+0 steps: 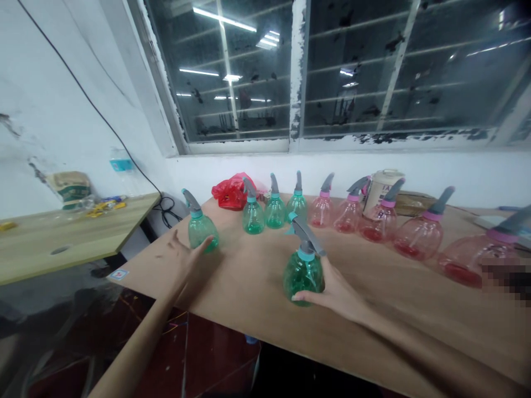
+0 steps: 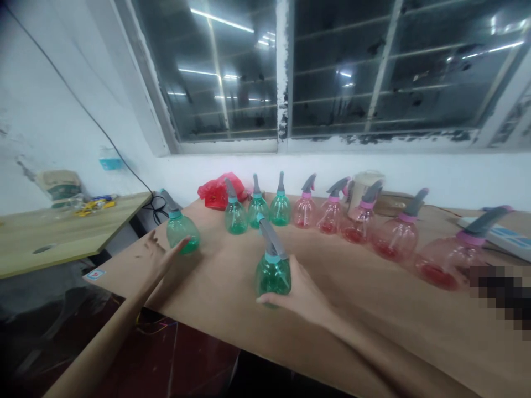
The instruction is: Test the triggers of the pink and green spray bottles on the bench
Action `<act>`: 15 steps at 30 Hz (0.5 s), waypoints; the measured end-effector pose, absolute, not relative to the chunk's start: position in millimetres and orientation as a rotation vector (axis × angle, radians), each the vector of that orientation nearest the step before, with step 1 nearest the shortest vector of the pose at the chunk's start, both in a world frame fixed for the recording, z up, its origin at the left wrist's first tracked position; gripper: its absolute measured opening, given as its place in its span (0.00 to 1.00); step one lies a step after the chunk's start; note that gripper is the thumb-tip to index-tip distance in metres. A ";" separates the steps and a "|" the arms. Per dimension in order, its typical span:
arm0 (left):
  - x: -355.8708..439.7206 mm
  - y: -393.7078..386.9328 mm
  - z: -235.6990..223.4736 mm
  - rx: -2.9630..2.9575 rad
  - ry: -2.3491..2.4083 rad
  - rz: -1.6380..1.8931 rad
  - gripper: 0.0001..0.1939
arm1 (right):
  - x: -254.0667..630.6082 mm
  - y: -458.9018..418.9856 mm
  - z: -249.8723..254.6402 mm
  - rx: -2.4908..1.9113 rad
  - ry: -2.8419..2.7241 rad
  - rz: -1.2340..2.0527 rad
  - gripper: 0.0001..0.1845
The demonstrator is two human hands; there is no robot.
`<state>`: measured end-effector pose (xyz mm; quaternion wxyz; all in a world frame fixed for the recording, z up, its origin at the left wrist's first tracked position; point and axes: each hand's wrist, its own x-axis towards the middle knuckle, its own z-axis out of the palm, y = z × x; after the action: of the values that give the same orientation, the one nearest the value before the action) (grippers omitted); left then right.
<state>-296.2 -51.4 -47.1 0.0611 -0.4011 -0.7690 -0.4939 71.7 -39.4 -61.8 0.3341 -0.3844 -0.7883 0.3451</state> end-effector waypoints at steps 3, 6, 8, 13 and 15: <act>-271.5 -75.4 -50.6 -1.246 -2.252 -1.568 0.45 | 79.9 -41.3 -58.7 -1.029 -2.066 0.913 0.48; -227.5 -94.8 -59.0 -1.732 -2.248 -1.570 0.37 | 89.5 -43.4 -55.7 -1.066 -2.073 0.906 0.47; -191.4 -99.1 -62.6 -2.313 -2.245 -1.417 0.37 | 95.9 -44.9 -54.5 -1.072 -2.086 0.887 0.48; -108.7 -71.4 -57.9 -3.085 -1.798 -1.331 0.49 | 114.6 -49.7 -51.0 -1.120 -2.073 0.829 0.47; -84.4 -54.7 -54.5 -3.228 -1.654 -1.382 0.50 | 125.1 -50.6 -47.4 -1.113 -2.063 0.805 0.47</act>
<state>-84.4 -54.7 -54.5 -0.3616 -0.7753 -0.3974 -0.3321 125.1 -50.6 -47.4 0.3253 -0.4247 -0.7871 0.3072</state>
